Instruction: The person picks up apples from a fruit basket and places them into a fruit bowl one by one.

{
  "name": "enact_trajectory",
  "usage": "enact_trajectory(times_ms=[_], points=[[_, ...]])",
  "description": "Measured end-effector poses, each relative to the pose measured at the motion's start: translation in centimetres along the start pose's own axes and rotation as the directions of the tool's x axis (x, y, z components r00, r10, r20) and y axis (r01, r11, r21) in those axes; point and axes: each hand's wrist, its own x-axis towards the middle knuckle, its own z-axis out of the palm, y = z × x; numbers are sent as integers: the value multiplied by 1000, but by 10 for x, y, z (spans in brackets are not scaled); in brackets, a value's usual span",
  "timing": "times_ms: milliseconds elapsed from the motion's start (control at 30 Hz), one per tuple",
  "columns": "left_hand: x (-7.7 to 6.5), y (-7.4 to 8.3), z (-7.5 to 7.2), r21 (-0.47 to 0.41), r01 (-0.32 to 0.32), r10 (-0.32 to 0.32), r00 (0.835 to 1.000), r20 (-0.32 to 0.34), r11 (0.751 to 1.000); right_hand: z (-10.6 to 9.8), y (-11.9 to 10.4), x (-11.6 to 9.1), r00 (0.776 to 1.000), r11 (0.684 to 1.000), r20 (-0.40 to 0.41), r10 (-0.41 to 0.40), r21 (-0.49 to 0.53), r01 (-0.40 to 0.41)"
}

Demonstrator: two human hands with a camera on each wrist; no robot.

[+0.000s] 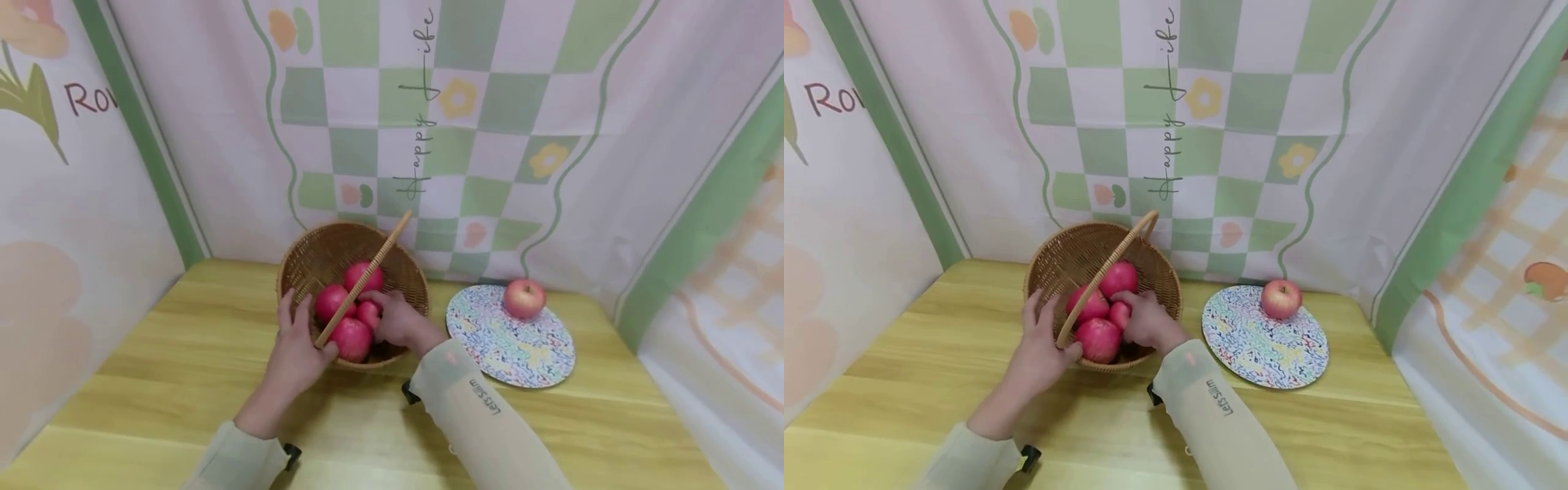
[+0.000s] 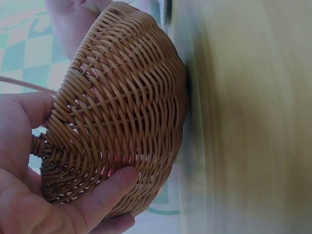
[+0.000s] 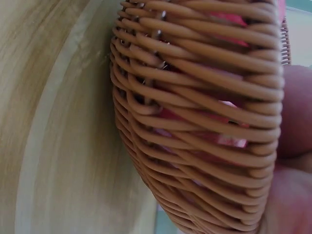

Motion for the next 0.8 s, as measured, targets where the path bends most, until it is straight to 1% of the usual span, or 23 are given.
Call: enact_trajectory(times_ms=[100,167,300,400,500,567,633,667,800], points=[[0,-1,0,1,-1,1,1000,-1,1000,2,0,0,1000,1000,26,17,-19,-17],[0,-1,0,-3,-2,2,1000,0,1000,2,0,-1,999,999,25,20,-34,-20],[0,-2,0,-1,4,-4,1000,-2,1000,3,-2,-1,1000,998,-5,-12,-68,12],[0,-2,1,7,9,-9,1000,-2,1000,2,-1,-2,999,998,-30,-27,-65,25],[-1,-1,1,15,16,-16,1000,-1,1000,-2,-2,-4,998,1000,-57,-16,6,17],[-1,0,1,14,20,-20,1000,4,1000,-5,-2,-5,997,997,-71,2,75,3],[-2,0,0,13,22,-22,1000,7,1000,-8,-2,-7,997,991,-78,20,137,-9],[-2,1,0,11,23,-23,1000,8,1000,-9,-2,-8,996,989,-84,25,148,-13],[-2,-1,1,-3,21,-21,1000,15,1000,-11,-2,-11,992,970,-120,27,244,3]])
